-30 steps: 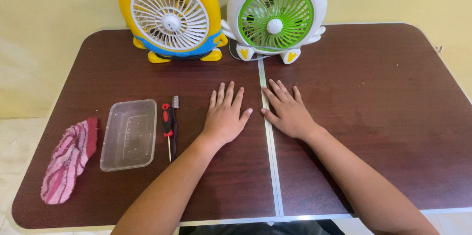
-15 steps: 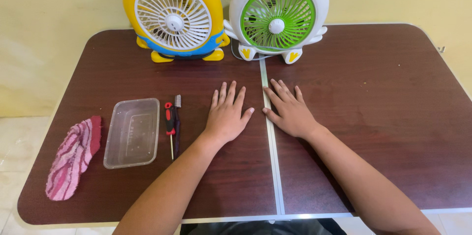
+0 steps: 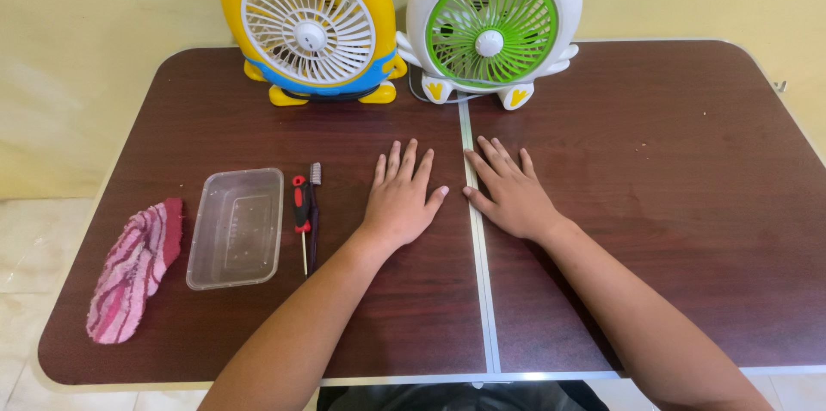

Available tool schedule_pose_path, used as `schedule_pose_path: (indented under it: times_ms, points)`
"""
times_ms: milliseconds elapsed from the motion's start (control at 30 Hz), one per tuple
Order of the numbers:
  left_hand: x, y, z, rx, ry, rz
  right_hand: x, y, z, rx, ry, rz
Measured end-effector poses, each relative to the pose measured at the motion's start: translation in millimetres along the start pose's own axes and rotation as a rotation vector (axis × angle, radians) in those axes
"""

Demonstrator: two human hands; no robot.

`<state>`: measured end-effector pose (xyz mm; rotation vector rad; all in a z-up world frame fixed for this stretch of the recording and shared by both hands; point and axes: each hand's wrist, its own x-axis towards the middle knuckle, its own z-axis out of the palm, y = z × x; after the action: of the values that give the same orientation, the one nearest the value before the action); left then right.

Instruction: The person disassembles a small white and green electric fan by removing the front grille, unscrewing the central hub with a screwdriver, and detaching the fan blade. The removed parts are placed on the table next to the fan body.

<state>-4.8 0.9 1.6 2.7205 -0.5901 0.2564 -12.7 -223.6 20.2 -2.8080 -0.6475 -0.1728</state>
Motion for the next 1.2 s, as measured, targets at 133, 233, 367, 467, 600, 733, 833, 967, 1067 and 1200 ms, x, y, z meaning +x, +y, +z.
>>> schedule_pose_path:
  times_ms: [133,233,367,467,600,733,833,967,1067,1200]
  points:
    - [1,0,-1,0.000,-0.006,-0.004,1,0,0,-0.006,0.005,-0.003]
    - [0,0,-1,-0.006,-0.002,-0.004,0,1,1,-0.007,0.011,-0.004]
    - [-1,1,-2,-0.006,-0.001,-0.004,0,0,1,-0.007,0.003,-0.002]
    - [2,1,-1,-0.004,0.002,-0.006,2,2,0,-0.010,-0.002,0.003]
    - [-1,-1,3,0.000,0.020,0.011,-2,2,4,-0.002,0.026,-0.015]
    - [2,0,0,-0.004,0.037,0.011,1,3,0,-0.024,0.022,-0.007]
    - [-2,1,1,0.003,0.021,-0.001,-1,1,4,-0.018,0.007,-0.001]
    - [1,0,0,-0.005,0.006,-0.009,1,2,3,-0.009,0.008,0.003]
    - [1,0,-2,0.000,-0.011,-0.013,2,-1,1,-0.012,-0.009,0.008]
    - [3,2,-2,0.010,-0.033,-0.018,2,-3,-6,-0.030,-0.027,0.020]
